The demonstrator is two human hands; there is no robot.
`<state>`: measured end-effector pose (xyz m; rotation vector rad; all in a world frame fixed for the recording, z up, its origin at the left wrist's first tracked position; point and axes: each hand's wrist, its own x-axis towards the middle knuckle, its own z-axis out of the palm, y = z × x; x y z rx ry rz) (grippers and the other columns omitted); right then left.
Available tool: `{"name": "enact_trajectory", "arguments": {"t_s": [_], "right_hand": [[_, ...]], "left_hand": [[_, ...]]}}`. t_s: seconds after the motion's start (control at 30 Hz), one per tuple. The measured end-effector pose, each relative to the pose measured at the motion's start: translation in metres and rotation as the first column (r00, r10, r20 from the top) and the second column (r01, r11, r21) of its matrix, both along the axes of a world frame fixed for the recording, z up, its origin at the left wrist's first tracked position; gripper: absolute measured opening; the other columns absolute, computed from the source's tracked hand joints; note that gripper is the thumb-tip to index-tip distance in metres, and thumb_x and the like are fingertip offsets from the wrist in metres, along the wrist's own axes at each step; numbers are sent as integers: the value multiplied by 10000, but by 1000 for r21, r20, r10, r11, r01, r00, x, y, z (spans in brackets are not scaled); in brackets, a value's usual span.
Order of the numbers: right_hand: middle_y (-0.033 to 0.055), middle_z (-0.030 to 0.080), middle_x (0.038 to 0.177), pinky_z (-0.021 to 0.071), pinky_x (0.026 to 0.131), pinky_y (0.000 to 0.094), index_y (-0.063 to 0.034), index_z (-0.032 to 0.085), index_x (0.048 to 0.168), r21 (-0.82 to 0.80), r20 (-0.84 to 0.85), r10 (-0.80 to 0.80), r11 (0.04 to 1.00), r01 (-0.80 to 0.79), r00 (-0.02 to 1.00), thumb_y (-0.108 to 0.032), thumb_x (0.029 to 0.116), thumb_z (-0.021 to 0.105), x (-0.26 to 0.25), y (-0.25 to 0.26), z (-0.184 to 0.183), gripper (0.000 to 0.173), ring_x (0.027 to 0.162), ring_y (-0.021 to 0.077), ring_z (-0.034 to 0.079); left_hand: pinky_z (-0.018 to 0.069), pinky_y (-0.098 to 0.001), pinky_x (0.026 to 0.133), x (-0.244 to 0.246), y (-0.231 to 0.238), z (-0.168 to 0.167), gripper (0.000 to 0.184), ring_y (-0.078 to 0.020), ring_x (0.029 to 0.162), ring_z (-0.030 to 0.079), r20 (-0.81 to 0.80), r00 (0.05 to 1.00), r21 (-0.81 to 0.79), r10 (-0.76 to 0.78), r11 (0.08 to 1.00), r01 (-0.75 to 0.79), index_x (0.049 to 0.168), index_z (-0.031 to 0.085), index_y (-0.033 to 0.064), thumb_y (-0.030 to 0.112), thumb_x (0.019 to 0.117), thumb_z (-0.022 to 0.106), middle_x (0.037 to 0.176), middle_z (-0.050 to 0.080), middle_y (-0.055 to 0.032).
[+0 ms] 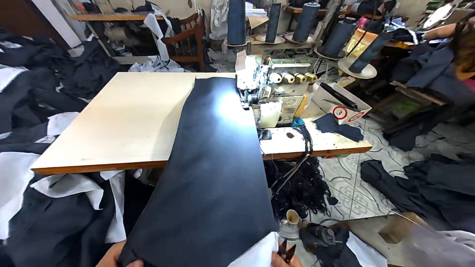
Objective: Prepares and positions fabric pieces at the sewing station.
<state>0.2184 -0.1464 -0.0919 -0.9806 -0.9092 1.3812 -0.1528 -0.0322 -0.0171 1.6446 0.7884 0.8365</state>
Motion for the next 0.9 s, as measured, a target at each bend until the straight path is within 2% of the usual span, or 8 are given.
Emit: {"name": "enact_trajectory", "arguments": {"t_s": [0.2, 0.43, 0.57, 0.67, 0.73, 0.77, 0.83, 0.9], "right_hand": [[-142, 611, 638, 447, 506, 156, -225, 657, 890, 30, 95, -57, 998, 54, 994, -268, 1011, 597, 11, 62, -6, 142, 509, -52, 506], [-133, 553, 584, 427, 462, 169, -194, 618, 832, 1, 162, -136, 990, 138, 977, -250, 973, 602, 19, 141, -5, 152, 459, -29, 470], [-121, 528, 579, 426, 456, 166, -156, 604, 861, 47, 153, -153, 988, 147, 976, -186, 998, 563, 18, 182, 5, 146, 455, -25, 457], [-112, 495, 547, 414, 446, 167, -144, 569, 855, 59, 87, -166, 985, 162, 982, -133, 1004, 527, 15, 208, 15, 155, 435, -15, 447], [-107, 497, 546, 422, 443, 166, -145, 556, 849, 73, 19, -170, 983, 168, 985, -104, 1007, 512, 13, 221, 21, 169, 430, -12, 448], [-107, 500, 547, 425, 447, 167, -148, 555, 849, 90, -14, -159, 983, 160, 987, -94, 1008, 504, 12, 225, 23, 175, 433, -12, 451], [-113, 500, 542, 427, 464, 168, -153, 559, 856, 116, -47, -105, 987, 110, 993, -95, 1006, 507, 12, 224, 21, 170, 441, -12, 460], [-125, 490, 541, 434, 480, 176, -154, 556, 865, 87, 38, -44, 995, 41, 998, -131, 990, 528, 14, 208, 13, 130, 451, -11, 467]], "left_hand": [[573, -150, 859, 15, 32, -4, 258, 96, 944, 677, 44, 988, -62, 148, 987, -145, 1174, 672, 406, 221, 1001, 623, 1067, 735, 250], [585, -161, 853, 44, 82, 29, 386, 86, 924, 681, 1, 960, -10, 281, 960, -281, 1217, 584, 247, -32, 968, 485, 1029, 725, 242], [586, -162, 840, 54, 115, 47, 316, 73, 937, 679, 24, 937, 26, 349, 937, -349, 1259, 564, 239, 132, 964, 599, 1051, 713, 238], [588, -170, 854, 53, 137, 49, 679, 57, 985, 679, -11, 936, 58, 353, 934, -352, 1299, 557, 234, 438, 730, 866, 1088, 711, 216], [591, -196, 873, 43, 149, 45, 795, 39, 990, 679, -244, 888, 181, 390, 918, -353, 1316, 558, 138, 480, 671, 873, 1092, 706, 143], [596, -269, 856, 35, 154, 40, 708, -17, 955, 688, -414, 801, 301, 434, 895, -329, 1271, 601, 80, 435, 702, 826, 1054, 713, 64], [535, -640, 769, 14, 164, 18, 411, -377, 876, 695, -608, 623, 452, 492, 860, -238, 1121, 689, -38, 135, 759, 780, 962, 707, -215], [450, -791, 795, -10, 163, -9, 270, -577, 972, 629, -767, 398, 436, 504, 864, -253, 1068, 722, -51, -10, 804, 764, 1024, 650, -349]]}}
